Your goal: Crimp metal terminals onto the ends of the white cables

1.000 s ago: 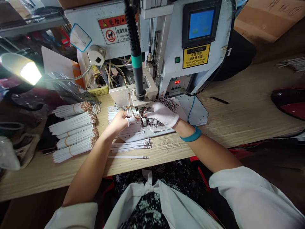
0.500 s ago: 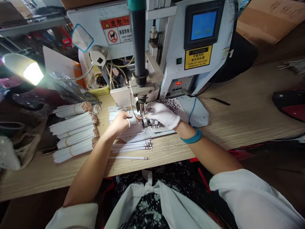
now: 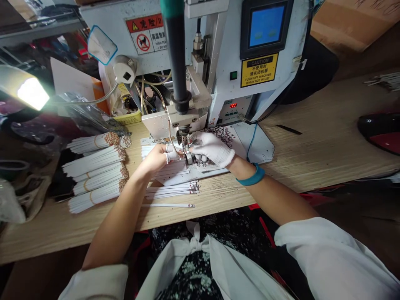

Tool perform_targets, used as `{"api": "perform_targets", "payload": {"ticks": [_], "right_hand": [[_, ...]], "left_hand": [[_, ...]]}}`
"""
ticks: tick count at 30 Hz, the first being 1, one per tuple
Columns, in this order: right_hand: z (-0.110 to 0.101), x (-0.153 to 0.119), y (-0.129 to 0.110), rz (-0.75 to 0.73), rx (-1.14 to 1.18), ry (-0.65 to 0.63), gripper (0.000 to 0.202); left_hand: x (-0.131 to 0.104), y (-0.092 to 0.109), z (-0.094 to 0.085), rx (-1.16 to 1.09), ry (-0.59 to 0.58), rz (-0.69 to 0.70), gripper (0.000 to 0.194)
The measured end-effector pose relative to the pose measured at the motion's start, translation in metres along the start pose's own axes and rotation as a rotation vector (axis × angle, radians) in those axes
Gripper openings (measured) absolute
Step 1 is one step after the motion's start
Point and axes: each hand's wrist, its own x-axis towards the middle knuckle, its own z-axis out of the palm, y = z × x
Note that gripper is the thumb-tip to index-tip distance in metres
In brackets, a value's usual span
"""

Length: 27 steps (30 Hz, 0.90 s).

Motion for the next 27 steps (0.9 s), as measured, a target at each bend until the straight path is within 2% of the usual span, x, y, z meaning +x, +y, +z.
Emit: {"api": "perform_targets", "payload": {"ticks": [6,15,21,24,27], "right_hand": [[-0.002,-0.001,-0.001,-0.022,-0.022,-0.018,0.017],[-0.005,-0.002,0.000,-0.033,-0.028,-0.052,0.015],[0.000,0.001,0.004,-0.013,0.034,-0.028,0.019],[0.001,0.000,0.002,-0.023,0.010,-0.008,0.019],[-0.006,-0.004,-0.006,-0.057,-0.064,0.015,0.018]], "left_hand": [[-0.001,0.003,0.001,0.009,0.030,-0.016,0.028],[-0.001,0.001,-0.001,0.018,-0.001,0.001,0.026],[0.002,0.000,0.000,0.015,0.006,-0.005,0.027],[0.001,0.001,0.000,0.004,0.009,0.014,0.027],[-0.009,0.004,-0.004,0.045,0.029,0.054,0.026]]}}
